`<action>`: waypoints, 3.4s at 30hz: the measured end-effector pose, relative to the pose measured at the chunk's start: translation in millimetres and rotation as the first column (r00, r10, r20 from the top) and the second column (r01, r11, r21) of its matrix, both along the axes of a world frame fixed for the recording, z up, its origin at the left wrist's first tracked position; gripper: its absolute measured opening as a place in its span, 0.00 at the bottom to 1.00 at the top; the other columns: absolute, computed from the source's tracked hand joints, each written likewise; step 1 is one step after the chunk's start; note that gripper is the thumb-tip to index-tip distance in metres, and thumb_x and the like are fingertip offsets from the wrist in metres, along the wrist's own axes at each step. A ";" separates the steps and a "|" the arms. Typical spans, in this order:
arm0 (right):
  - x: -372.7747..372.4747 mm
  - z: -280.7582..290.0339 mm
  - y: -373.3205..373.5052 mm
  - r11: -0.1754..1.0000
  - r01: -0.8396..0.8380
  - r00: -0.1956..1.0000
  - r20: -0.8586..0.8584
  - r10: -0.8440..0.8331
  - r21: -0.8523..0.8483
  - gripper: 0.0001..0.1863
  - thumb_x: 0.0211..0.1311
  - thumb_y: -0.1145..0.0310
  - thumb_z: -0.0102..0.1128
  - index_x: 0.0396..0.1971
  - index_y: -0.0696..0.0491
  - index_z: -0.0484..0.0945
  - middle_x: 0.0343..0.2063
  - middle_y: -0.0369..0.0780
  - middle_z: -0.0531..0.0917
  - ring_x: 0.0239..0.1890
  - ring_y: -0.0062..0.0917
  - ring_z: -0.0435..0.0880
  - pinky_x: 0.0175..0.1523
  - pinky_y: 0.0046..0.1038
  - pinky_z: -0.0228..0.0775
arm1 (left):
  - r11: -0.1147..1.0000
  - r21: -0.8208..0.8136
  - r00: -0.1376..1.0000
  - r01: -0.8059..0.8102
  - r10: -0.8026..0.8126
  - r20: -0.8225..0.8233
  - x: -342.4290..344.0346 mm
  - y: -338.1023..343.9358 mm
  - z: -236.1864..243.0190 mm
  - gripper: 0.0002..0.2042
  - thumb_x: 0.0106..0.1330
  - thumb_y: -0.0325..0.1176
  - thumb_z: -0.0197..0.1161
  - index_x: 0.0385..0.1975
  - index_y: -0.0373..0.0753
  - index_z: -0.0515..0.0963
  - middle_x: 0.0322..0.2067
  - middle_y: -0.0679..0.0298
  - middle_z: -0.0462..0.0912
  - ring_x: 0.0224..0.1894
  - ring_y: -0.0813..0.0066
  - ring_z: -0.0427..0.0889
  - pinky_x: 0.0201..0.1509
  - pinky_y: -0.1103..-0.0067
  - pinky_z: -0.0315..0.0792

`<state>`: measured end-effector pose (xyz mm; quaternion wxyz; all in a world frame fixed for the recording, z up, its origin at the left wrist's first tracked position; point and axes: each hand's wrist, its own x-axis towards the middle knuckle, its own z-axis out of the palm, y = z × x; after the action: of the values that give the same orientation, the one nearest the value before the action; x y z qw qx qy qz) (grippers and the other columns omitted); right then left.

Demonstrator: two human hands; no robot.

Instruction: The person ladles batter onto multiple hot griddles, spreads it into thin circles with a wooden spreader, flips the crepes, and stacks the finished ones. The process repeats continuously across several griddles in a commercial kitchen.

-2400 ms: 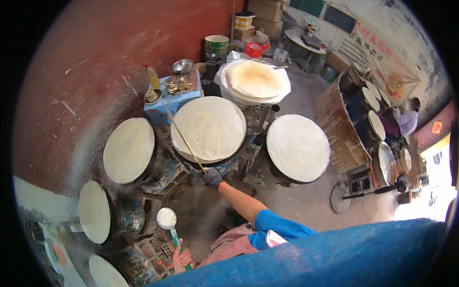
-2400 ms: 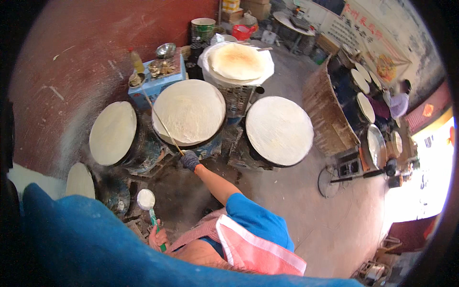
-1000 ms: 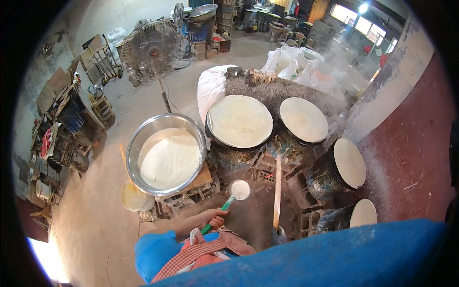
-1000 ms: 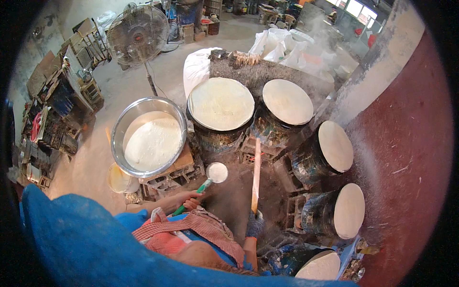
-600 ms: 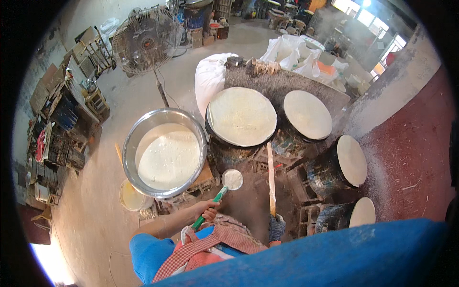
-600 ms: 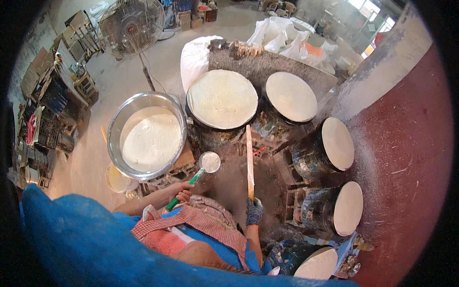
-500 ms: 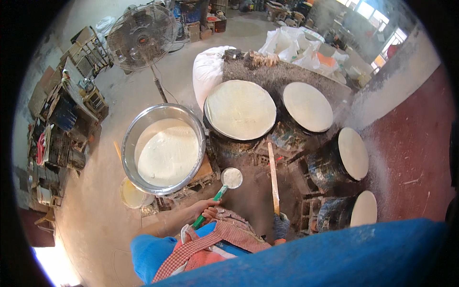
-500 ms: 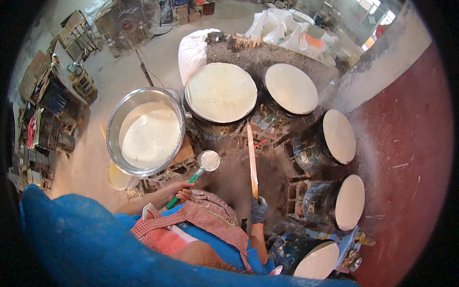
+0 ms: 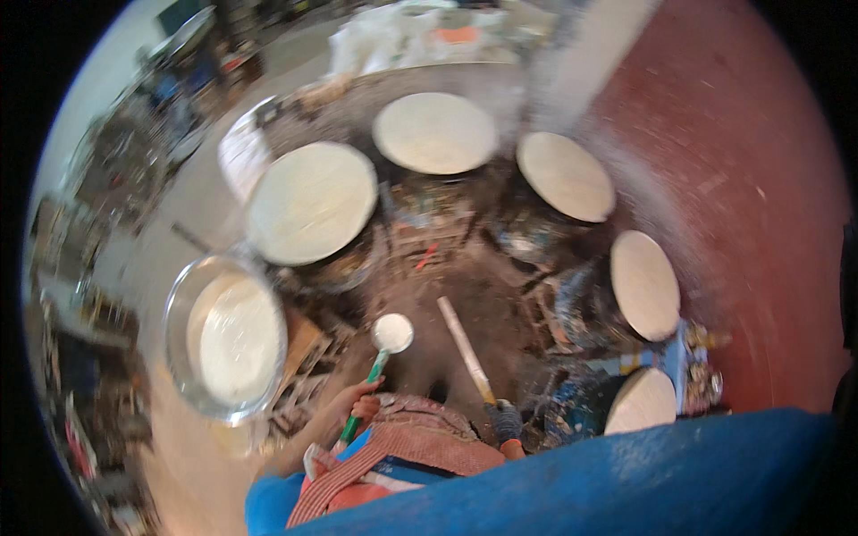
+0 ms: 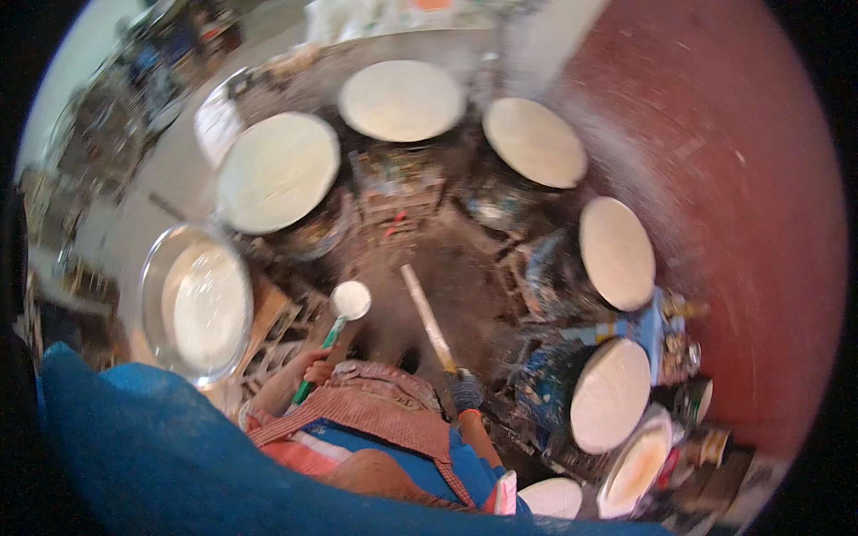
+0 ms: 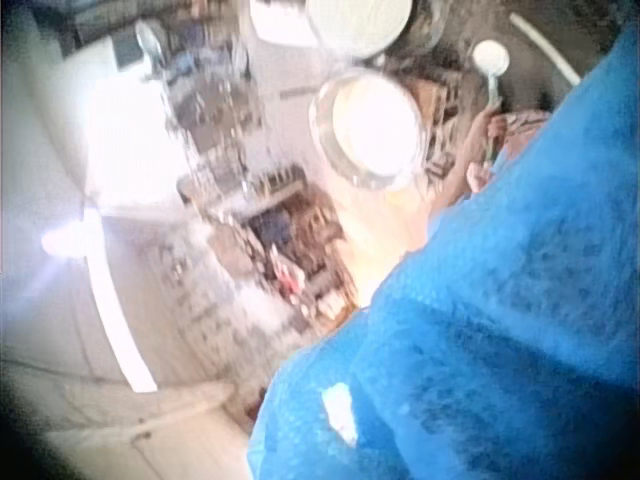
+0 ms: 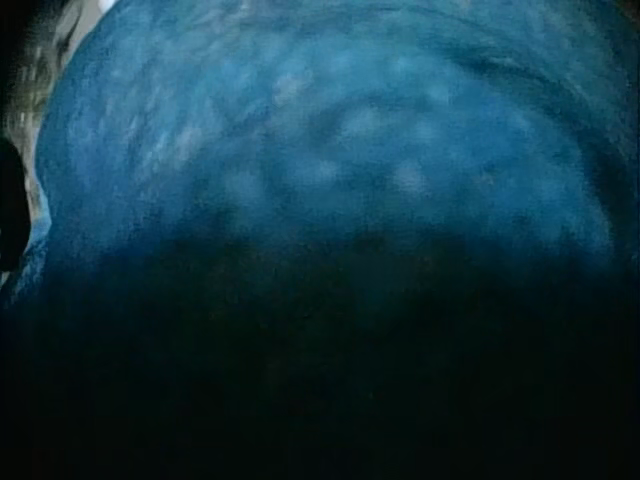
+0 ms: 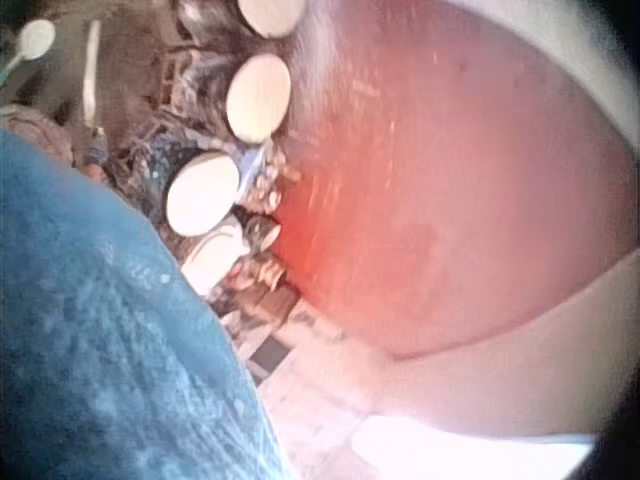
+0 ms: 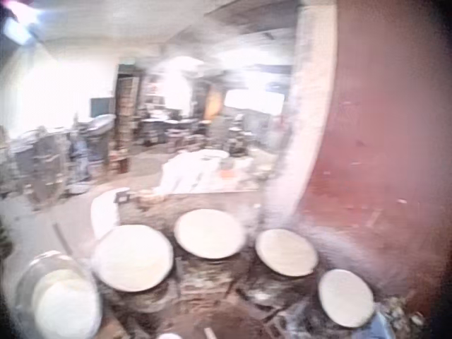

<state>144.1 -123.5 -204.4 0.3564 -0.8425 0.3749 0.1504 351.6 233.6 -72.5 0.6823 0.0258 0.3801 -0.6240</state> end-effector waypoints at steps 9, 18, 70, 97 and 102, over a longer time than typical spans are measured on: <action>-42.5 18.2 -43.9 0.963 0.268 0.963 -0.050 -0.266 0.032 0.26 0.51 0.45 0.57 0.42 0.50 0.77 0.42 0.47 0.79 0.46 0.42 0.76 0.49 0.39 0.67 | 0.972 -0.199 0.992 0.127 -0.123 0.031 -0.5 -91.1 11.2 0.13 0.71 0.39 0.43 0.49 0.54 0.73 0.14 0.69 0.58 0.12 0.82 0.56 0.11 0.85 0.57; -38.7 67.5 -31.5 0.821 0.571 0.799 0.228 -0.556 0.002 0.26 0.53 0.46 0.56 0.44 0.50 0.77 0.42 0.46 0.80 0.45 0.41 0.78 0.48 0.38 0.68 | 0.897 -0.094 0.902 0.431 -0.425 0.083 46.8 -140.2 1.7 0.14 0.72 0.39 0.42 0.52 0.57 0.71 0.14 0.70 0.60 0.12 0.82 0.59 0.12 0.85 0.59; -588.4 -7.8 192.8 -0.473 0.778 -0.624 0.604 -0.496 0.414 0.10 0.52 0.76 0.52 0.36 0.57 0.74 0.22 0.33 0.75 0.23 0.18 0.70 0.28 0.23 0.63 | 0.377 -0.024 0.376 0.926 -0.912 0.166 -188.7 -175.8 57.9 0.14 0.70 0.38 0.46 0.53 0.51 0.71 0.14 0.68 0.58 0.09 0.83 0.55 0.11 0.85 0.54; -243.2 103.2 200.5 0.051 0.970 0.130 0.331 -0.935 -0.237 0.18 0.50 0.60 0.60 0.42 0.49 0.76 0.35 0.47 0.80 0.37 0.42 0.79 0.42 0.38 0.71 | 0.099 0.060 0.089 0.993 -0.985 0.151 -82.3 -287.5 27.3 0.12 0.69 0.38 0.47 0.48 0.55 0.74 0.13 0.69 0.60 0.10 0.84 0.56 0.09 0.87 0.55; -209.3 149.7 158.9 0.272 0.920 0.379 0.467 -0.799 -0.281 0.27 0.49 0.55 0.59 0.50 0.49 0.71 0.42 0.46 0.78 0.42 0.42 0.78 0.46 0.40 0.71 | 0.097 0.015 0.092 0.995 -0.977 0.192 -117.6 -273.5 31.2 0.11 0.69 0.39 0.48 0.48 0.54 0.74 0.14 0.69 0.60 0.09 0.85 0.56 0.08 0.87 0.55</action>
<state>-65.2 35.5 -54.7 0.1890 -0.5704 0.7519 -0.2714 234.0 -39.9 -41.3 0.1153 0.2805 0.1736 -0.9369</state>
